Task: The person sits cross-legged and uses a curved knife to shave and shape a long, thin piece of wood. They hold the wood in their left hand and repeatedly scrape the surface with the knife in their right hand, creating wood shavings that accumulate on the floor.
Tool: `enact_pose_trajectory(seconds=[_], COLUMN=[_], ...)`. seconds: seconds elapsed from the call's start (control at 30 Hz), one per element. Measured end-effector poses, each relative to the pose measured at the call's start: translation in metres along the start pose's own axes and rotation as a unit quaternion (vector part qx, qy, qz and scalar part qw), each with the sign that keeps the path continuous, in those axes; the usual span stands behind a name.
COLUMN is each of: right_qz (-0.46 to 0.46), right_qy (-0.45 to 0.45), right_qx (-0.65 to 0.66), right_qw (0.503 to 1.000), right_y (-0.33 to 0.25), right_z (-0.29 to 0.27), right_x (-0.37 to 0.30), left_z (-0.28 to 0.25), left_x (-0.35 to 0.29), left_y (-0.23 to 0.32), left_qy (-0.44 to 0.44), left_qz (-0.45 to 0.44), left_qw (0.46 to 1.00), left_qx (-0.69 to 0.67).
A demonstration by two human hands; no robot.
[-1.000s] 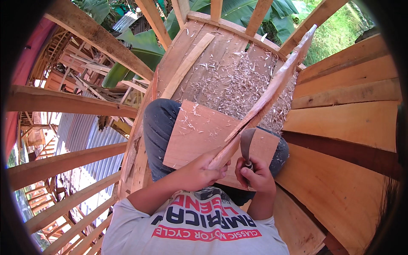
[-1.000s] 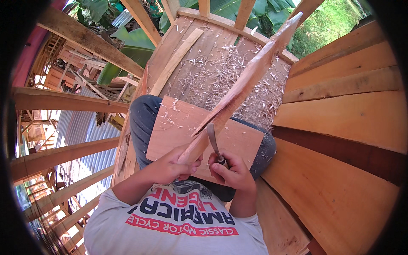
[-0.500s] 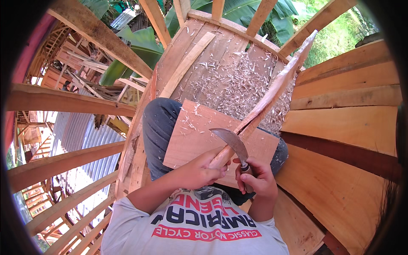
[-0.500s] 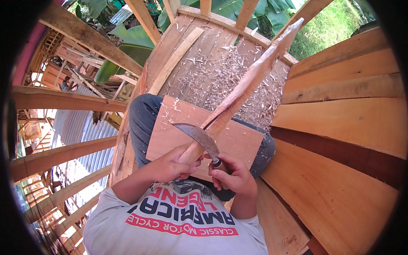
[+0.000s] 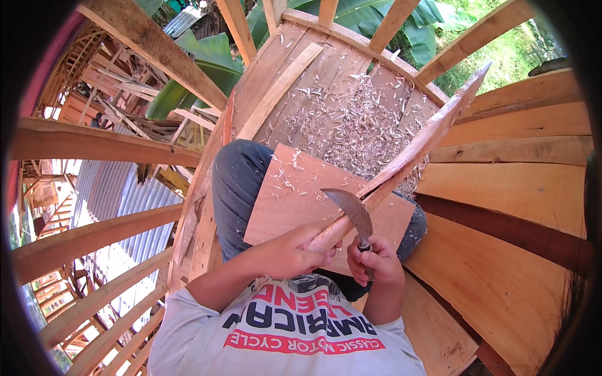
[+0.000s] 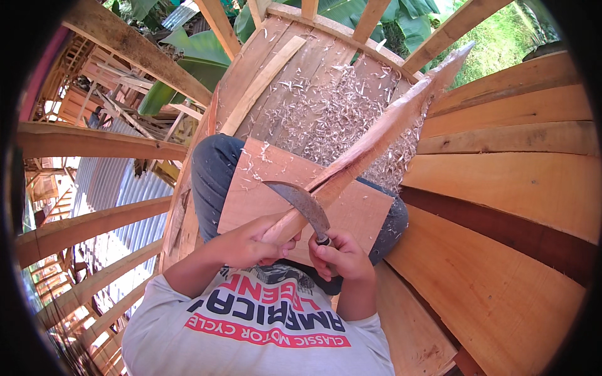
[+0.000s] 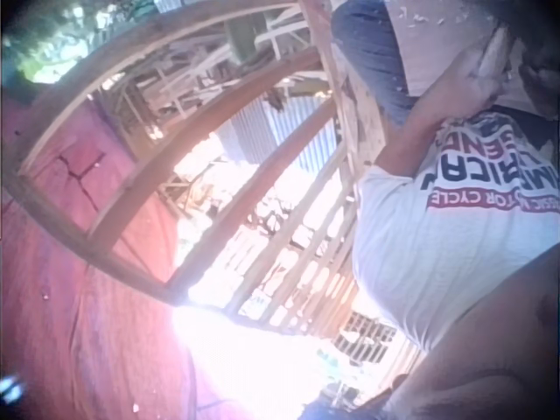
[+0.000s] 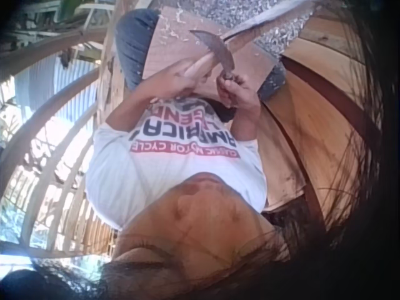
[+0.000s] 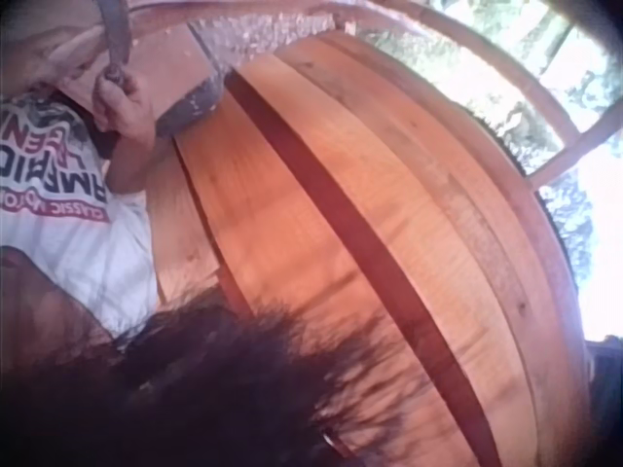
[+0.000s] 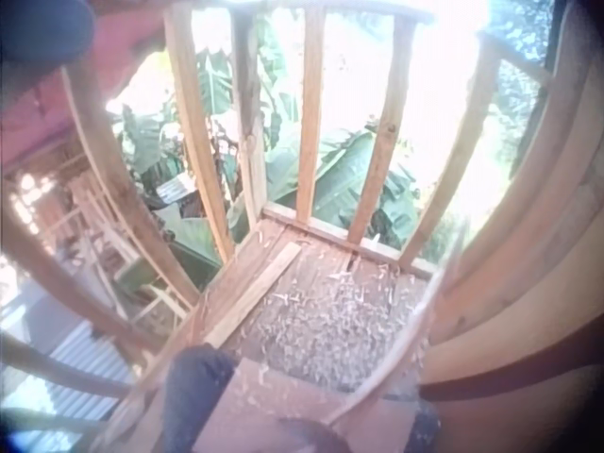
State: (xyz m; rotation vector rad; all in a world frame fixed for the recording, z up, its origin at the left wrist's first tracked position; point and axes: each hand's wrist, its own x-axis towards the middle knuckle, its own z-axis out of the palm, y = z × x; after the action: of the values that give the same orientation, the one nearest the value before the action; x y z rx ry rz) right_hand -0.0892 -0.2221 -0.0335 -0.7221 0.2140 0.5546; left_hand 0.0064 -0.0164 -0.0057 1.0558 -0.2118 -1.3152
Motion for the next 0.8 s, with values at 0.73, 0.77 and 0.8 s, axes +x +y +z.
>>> enact_pose_trajectory(seconds=[0.73, 0.77, 0.8], right_qz=[-0.005, -0.006, -0.006], right_qy=[-0.008, 0.023, 0.057], right_qx=[-0.036, -0.041, -0.047], right_qw=[0.999, 0.999, 0.997], right_y=[0.008, 0.008, 0.005], right_z=[-0.02, -0.018, -0.013], right_x=[-0.005, -0.004, -0.004], left_z=[0.011, 0.011, 0.011], left_x=[0.005, 0.005, 0.005], left_y=[-0.002, -0.001, -0.001], left_qy=[0.017, 0.026, 0.033], left_qz=[-0.053, -0.054, -0.056], left_qw=[0.997, 0.997, 0.996], left_qx=[-0.054, -0.054, -0.055])
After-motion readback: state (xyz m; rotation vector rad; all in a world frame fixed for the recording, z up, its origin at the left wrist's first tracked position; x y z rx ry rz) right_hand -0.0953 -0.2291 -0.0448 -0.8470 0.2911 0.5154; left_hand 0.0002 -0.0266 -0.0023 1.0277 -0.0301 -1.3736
